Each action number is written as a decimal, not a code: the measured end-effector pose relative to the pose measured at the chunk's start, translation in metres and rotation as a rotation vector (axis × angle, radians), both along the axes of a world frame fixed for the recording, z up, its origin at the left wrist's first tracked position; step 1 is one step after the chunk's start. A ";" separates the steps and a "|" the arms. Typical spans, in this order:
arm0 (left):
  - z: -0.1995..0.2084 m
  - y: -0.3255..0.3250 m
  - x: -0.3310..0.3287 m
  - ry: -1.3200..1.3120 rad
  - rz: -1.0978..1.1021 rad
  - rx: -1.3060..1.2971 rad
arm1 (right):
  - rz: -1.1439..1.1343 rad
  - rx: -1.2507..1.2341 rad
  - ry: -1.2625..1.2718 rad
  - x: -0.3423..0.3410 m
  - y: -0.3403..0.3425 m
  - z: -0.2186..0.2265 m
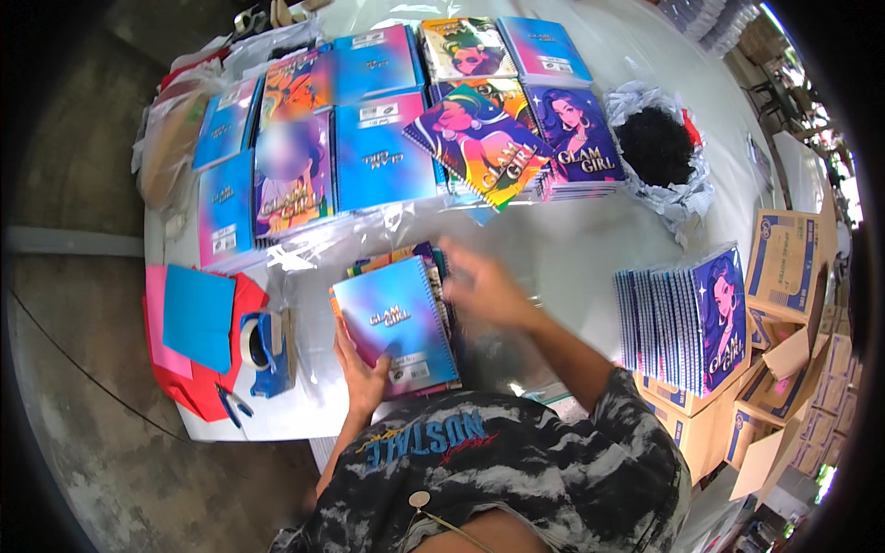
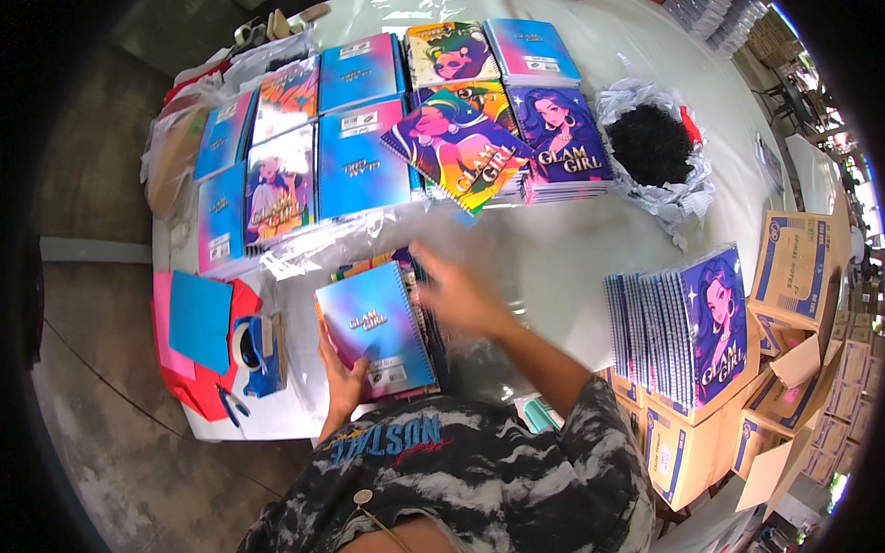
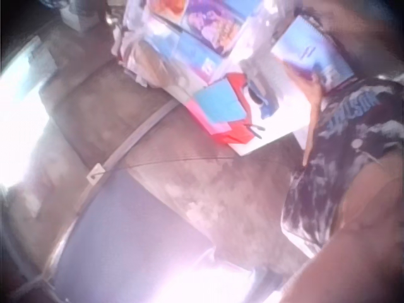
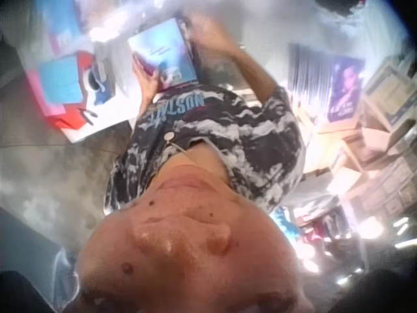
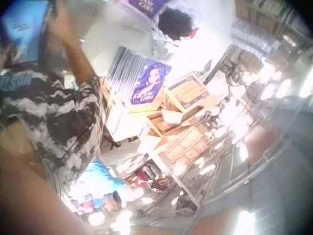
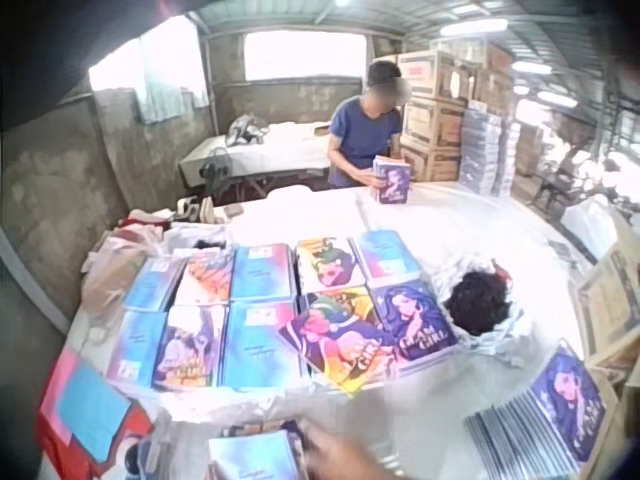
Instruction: The person places spiral-bound notebooks into clear plastic bags and seals them with tape. The person repeatedly picks up a notebook, inserts it into a bag, and uses a tape dispenser to seal the bag before stacking it.
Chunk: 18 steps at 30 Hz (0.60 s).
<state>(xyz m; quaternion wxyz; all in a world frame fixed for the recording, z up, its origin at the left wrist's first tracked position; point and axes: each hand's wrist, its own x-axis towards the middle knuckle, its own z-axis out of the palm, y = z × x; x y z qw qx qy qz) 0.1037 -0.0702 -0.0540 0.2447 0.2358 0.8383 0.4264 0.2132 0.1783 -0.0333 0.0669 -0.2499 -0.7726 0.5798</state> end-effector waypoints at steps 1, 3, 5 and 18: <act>0.001 -0.002 0.001 0.027 -0.008 0.005 | -0.118 0.102 0.029 -0.011 0.043 0.004; 0.003 -0.012 0.002 0.083 -0.089 -0.073 | -0.506 0.452 0.162 -0.029 0.155 0.023; 0.008 -0.008 -0.004 0.091 -0.126 -0.082 | -1.019 0.827 -0.024 -0.034 0.270 0.019; 0.083 0.025 -0.033 0.940 -0.062 -0.034 | -0.396 1.002 0.612 -0.078 0.194 0.142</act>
